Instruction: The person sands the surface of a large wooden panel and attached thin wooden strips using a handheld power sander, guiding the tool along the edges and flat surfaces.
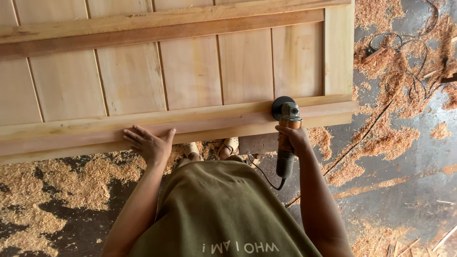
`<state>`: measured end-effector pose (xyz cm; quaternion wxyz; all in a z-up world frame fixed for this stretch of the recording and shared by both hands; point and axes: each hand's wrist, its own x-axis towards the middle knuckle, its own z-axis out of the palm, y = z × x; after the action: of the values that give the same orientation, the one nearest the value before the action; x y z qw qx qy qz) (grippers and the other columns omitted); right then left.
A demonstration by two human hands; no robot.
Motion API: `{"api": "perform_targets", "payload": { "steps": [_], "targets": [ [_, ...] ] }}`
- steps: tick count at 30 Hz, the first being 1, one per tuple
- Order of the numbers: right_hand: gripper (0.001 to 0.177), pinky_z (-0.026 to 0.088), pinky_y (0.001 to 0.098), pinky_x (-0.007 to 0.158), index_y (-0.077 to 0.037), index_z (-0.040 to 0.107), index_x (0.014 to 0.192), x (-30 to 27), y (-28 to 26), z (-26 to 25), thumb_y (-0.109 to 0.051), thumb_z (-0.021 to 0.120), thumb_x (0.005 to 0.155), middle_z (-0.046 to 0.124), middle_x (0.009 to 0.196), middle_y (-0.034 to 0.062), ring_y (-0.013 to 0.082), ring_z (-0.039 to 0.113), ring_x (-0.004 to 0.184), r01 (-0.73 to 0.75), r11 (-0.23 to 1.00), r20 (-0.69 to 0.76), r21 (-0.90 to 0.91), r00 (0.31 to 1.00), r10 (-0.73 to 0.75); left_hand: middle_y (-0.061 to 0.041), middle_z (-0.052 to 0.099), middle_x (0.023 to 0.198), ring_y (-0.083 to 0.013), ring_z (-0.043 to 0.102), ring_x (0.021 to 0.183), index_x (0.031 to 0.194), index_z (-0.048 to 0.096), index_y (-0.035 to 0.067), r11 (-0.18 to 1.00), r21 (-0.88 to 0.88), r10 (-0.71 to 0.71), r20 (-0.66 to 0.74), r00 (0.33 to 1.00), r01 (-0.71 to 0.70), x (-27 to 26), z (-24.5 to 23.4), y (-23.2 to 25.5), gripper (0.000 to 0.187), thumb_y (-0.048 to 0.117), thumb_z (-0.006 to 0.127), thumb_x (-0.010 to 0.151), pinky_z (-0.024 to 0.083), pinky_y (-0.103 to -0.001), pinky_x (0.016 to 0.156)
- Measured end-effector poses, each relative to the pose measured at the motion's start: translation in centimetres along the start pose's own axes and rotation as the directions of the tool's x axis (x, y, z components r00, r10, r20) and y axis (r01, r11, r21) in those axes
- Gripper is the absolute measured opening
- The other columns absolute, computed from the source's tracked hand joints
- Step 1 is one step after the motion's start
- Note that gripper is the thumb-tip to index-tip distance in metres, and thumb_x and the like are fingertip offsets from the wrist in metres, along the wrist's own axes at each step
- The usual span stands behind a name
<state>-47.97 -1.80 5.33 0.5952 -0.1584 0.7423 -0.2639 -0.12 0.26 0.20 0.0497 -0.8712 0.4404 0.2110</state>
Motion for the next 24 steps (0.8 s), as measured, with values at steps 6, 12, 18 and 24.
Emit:
{"api": "perform_targets", "payload": {
  "steps": [6,12,18,24],
  "targets": [
    [0.032,0.058,0.0349,0.055,-0.002,0.069,0.094,-1.1,0.2,4.9,-0.019,0.087,0.074,0.068,0.074,0.0071,0.0181,0.066,0.059,0.022,0.997,0.001,-0.071,1.000,-0.022,-0.039,-0.017,0.163,-0.0552,-0.012,0.153,0.163,-0.008,-0.003,0.997,-0.021,0.075,0.017,0.997,-0.075,-0.1,-0.2,-1.0,0.135,0.080,0.063,0.083,0.006,-0.072,0.122],
    [0.031,0.057,0.0339,0.055,-0.001,0.070,0.091,-2.6,0.6,8.9,-0.020,0.088,0.075,0.068,0.073,0.0063,0.0166,0.066,0.059,0.047,0.983,0.008,-0.177,0.999,-0.046,-0.040,-0.017,0.162,-0.0566,-0.012,0.153,0.164,-0.005,-0.002,0.993,-0.013,0.115,-0.002,0.993,-0.115,-0.2,0.2,-1.7,0.132,0.076,0.065,0.084,0.007,-0.072,0.121],
    [0.030,0.060,0.0329,0.057,-0.005,0.070,0.087,-4.6,0.9,12.3,-0.023,0.087,0.071,0.071,0.073,0.0078,0.0166,0.069,0.058,0.060,0.951,0.084,-0.303,0.996,-0.036,-0.040,-0.019,0.161,-0.0578,-0.013,0.151,0.163,-0.006,-0.003,0.991,-0.030,0.132,0.015,0.991,-0.131,0.2,0.3,-1.9,0.130,0.077,0.062,0.087,0.005,-0.074,0.121],
    [0.034,0.058,0.0336,0.056,-0.003,0.073,0.087,-5.2,0.5,13.6,-0.025,0.091,0.068,0.072,0.073,0.0082,0.0171,0.068,0.059,0.089,0.910,0.116,-0.404,0.992,-0.045,-0.039,-0.019,0.163,-0.0574,-0.013,0.152,0.164,-0.006,-0.001,0.993,0.014,0.116,0.040,0.992,-0.116,0.1,0.3,-2.2,0.129,0.080,0.058,0.087,0.006,-0.073,0.122]
  ]
}}
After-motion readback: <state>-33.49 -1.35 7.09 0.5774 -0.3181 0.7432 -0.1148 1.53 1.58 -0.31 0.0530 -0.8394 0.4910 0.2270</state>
